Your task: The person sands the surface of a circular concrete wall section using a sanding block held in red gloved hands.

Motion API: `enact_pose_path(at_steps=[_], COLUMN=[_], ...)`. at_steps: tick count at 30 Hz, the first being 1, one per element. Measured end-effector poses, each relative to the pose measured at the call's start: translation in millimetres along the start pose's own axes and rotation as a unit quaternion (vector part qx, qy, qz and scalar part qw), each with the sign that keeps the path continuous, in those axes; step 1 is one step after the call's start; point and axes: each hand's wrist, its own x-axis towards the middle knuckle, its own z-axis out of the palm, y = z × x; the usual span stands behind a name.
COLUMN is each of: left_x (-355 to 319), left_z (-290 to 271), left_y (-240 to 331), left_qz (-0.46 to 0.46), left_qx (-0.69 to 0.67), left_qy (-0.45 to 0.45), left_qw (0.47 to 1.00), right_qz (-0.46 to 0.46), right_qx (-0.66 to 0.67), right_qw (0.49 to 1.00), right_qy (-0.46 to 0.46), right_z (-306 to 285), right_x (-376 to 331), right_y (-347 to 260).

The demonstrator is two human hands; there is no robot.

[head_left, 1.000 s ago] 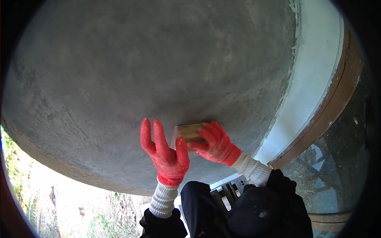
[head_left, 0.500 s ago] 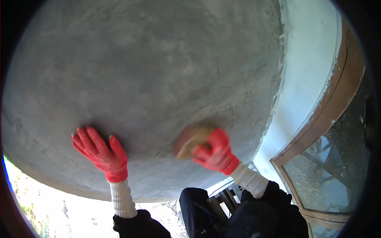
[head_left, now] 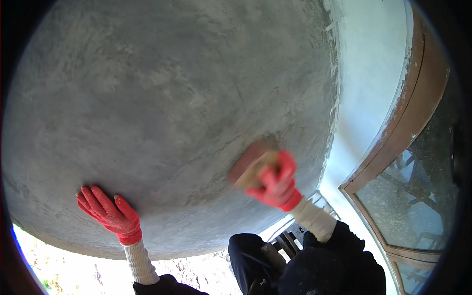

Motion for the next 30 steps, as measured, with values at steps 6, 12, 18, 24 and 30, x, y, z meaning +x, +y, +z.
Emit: enact_pose_path(at_steps=[6,12,18,24,30], left_x=[5,-2,0,-4,1], left_z=[-9,-11,-3,-5,-2], left_y=[-22,-27,-21,-25,-19], left_qz=[0.027,0.034,0.032,0.031,0.024], left_qx=[0.005,0.028,0.004,0.009,0.003], left_qy=[-0.025,-0.023,-0.025,-0.028,-0.017], left_qw=[0.999,0.999,0.999,0.999,1.000], right_qz=[0.123,0.308,-0.087,0.307,0.068], right_qx=[-0.060,-0.088,0.015,-0.078,-0.038], right_qw=[0.987,0.935,0.994,0.937,0.996], right_qy=[0.079,0.150,-0.069,0.146,0.033], right_z=[-13,-19,2,-7,14], right_x=[8,47,-23,6,-55], right_y=[29,57,2,69,11])
